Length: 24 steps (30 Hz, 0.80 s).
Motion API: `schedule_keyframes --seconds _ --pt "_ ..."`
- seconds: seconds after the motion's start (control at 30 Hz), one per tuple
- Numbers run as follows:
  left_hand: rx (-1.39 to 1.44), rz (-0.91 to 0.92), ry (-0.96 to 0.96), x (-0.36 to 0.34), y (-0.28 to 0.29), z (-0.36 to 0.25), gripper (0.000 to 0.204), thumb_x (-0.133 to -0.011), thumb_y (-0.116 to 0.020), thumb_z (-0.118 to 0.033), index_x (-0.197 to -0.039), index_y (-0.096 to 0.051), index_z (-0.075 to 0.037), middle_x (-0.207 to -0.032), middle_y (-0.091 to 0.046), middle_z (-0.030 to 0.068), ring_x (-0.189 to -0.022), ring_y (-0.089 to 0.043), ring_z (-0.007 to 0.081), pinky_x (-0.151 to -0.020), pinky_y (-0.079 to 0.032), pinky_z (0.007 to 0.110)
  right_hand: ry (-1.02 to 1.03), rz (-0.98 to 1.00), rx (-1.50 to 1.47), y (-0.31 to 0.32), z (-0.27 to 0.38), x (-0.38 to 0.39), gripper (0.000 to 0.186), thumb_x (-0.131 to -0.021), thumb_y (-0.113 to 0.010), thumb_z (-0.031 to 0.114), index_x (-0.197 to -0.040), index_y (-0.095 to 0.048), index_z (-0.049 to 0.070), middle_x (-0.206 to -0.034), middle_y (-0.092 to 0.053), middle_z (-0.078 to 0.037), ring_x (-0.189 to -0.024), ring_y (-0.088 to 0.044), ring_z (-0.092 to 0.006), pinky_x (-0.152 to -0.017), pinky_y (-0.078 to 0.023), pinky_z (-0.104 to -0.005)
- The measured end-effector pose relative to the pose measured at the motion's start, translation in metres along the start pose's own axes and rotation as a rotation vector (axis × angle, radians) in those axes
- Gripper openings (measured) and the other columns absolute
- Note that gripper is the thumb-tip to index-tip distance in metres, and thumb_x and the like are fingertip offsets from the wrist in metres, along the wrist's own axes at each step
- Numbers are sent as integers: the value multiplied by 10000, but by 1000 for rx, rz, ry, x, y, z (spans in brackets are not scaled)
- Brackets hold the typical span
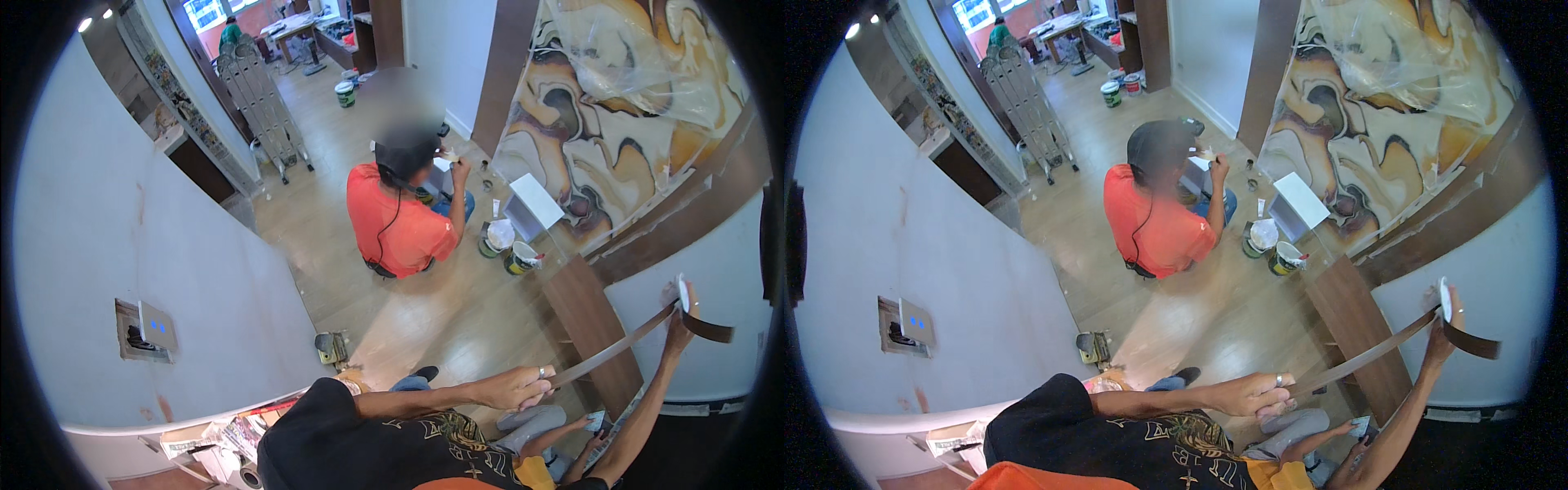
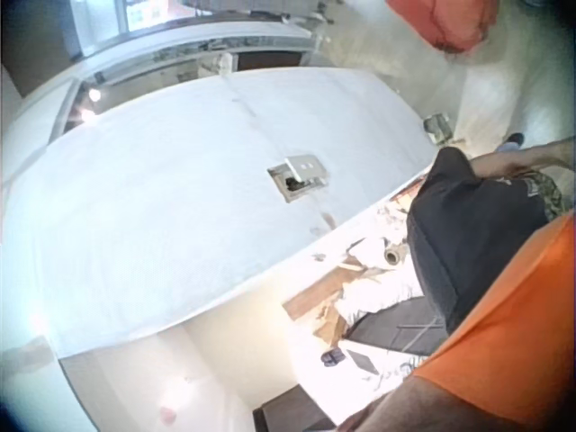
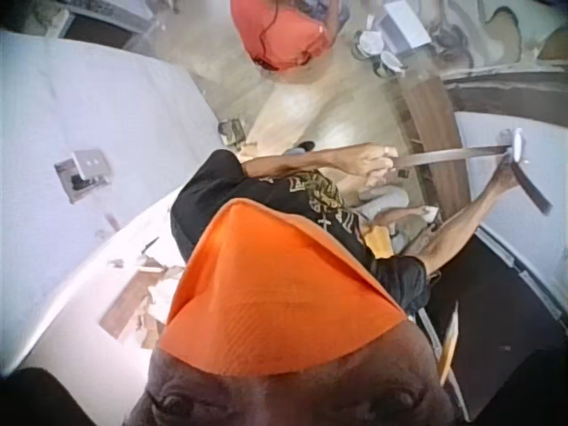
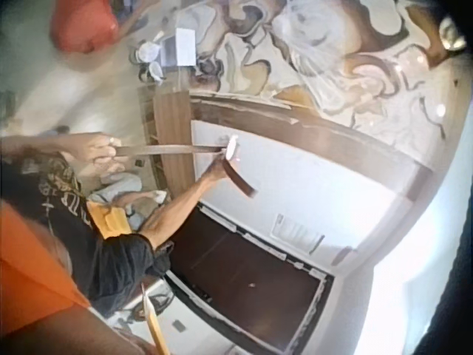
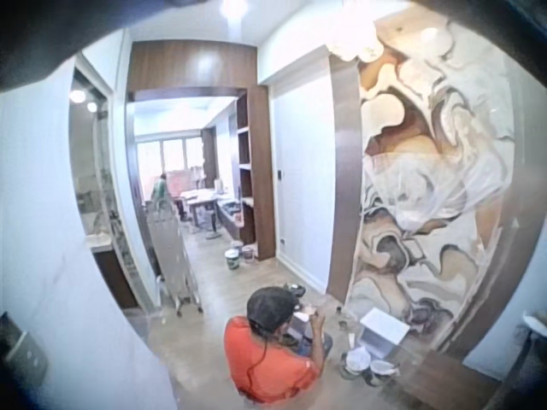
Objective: The person sits on the floor and applies a yellow liquid from a plastic bottle onto a large wooden board. They pour the liquid along the edges and wipe the surface with a white cloth. Another person is visible nearby using a caulking gun.
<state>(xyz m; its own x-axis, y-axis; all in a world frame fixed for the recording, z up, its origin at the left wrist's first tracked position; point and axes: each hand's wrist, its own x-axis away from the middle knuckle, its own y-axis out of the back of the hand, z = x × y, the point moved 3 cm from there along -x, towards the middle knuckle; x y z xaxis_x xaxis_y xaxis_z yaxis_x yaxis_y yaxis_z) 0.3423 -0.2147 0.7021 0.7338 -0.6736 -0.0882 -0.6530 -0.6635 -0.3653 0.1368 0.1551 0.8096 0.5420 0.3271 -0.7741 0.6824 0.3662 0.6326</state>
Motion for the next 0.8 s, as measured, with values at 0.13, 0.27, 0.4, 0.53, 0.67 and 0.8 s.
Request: schedule_keyframes --seconds 0.13,0.27,0.4,0.53,0.67,0.8 --pt "-70 4 -103 17 -10 -12 285 -1076 -347 -264 -1043 -490 -20 -622 -462 -10 -525 -440 89 -518 -404 272 -14 -1 196 28 -37 -19 384 -893 -608 -8 -1271 -626 58 -1189 -690 -115 -1007 -692 -314 -842 -575 -388" --pt "-42 47 -97 23 -15 -15 300 -1079 -358 -289 -1056 -506 -29 -647 -466 -21 -571 -441 89 -561 -395 272 111 -11 302 63 -43 -48 411 -894 -583 -26 -1293 -617 66 -1183 -690 -121 -1004 -691 -315 -849 -574 -389" --pt "-82 20 -32 20 -18 -24 300 -1081 -363 -299 -1061 -519 -43 -645 -468 -33 -574 -441 91 -563 -381 269 123 -17 241 78 -52 -73 397 -914 -573 -5 -1304 -607 58 -1209 -679 -128 -1043 -679 -309 -892 -556 -388" --pt "-86 13 -105 26 -20 -29 285 -1078 -372 -295 -1024 -509 -51 -628 -458 -34 -561 -443 101 -549 -375 275 68 -60 93 91 -52 -92 362 -957 -545 31 -1314 -597 54 -1261 -656 -127 -1097 -661 -266 -939 -533 -369" --pt "-256 26 -102 46 -12 -30 272 -1074 -385 -280 -990 -489 -43 -622 -456 -14 -552 -446 137 -546 -381 303 -178 -137 45 121 -97 -98 398 -991 -505 53 -1386 -533 89 -1259 -661 -95 -1089 -660 -208 -920 -540 -334" --pt "-371 78 -7 68 3 -39 247 -1066 -401 -260 -1008 -495 -39 -627 -477 30 -565 -460 200 -578 -402 346 -105 -250 392 169 -116 -99 375 -1019 -497 133 -1392 -529 107 -1197 -686 -90 -986 -687 -177 -811 -570 -322"
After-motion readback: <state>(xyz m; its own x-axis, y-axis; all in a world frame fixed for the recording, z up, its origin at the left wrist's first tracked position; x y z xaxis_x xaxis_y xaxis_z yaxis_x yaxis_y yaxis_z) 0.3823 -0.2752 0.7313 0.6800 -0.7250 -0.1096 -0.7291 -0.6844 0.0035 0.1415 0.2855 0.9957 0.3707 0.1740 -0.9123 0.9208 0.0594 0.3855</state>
